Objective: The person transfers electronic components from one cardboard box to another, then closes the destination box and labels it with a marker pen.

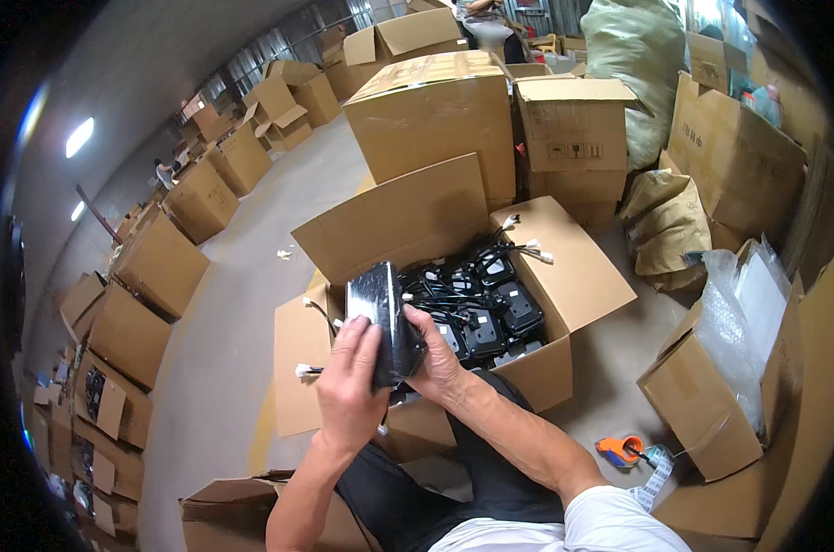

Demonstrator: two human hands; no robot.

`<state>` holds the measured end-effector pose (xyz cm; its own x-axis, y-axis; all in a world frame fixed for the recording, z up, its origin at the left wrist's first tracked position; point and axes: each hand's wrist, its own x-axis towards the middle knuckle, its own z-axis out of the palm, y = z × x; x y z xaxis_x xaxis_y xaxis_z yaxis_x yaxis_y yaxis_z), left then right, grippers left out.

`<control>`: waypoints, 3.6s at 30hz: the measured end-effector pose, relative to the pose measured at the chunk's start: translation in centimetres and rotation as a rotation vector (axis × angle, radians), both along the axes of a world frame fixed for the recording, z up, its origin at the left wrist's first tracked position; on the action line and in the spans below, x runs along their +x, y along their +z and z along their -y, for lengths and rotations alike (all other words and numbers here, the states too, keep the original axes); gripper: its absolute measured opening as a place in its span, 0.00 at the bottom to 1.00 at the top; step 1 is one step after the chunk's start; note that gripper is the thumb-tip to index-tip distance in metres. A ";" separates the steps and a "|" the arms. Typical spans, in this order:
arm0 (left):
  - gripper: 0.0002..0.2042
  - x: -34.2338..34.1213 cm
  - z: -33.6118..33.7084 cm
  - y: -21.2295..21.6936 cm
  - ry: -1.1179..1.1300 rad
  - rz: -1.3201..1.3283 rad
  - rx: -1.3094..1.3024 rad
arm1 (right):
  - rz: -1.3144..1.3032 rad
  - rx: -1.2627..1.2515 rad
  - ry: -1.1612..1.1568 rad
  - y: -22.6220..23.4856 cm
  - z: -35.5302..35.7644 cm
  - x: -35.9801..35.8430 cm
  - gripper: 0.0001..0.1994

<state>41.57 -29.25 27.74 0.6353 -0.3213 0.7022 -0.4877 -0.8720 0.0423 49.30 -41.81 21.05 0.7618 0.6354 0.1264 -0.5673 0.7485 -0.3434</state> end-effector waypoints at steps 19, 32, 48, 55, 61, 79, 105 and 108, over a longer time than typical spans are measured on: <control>0.42 -2.7 -3.6 0.9 -0.545 -0.703 -1.440 | 0.003 -0.050 0.030 -0.3 0.1 2.1 0.12; 0.31 -1.8 -2.6 -1.4 -0.399 -0.168 -1.518 | 0.220 -0.305 -0.243 1.7 0.0 -2.7 0.10; 0.28 -2.6 -4.0 -0.8 -0.088 -0.072 -0.892 | 0.429 -0.732 -0.624 2.8 -0.6 -3.5 0.19; 0.38 0.7 -2.9 2.1 -0.117 0.050 -0.992 | 0.581 -0.606 -0.822 6.6 -0.2 -0.2 0.20; 0.41 1.4 -4.7 1.4 -0.196 -0.244 -1.277 | 1.107 -0.665 -1.023 8.8 0.7 2.9 0.26; 0.47 5.8 -8.0 -0.8 -0.264 0.022 -0.926 | 1.642 -1.000 -0.781 12.0 4.1 7.5 0.43; 0.26 -3.4 -7.8 -14.0 0.808 -0.574 -0.555 | 1.102 -1.859 0.210 -13.6 7.2 8.8 0.26; 0.36 0.4 -9.6 -14.3 0.714 -0.405 -0.093 | 0.906 -1.779 0.063 -14.3 9.0 8.1 0.23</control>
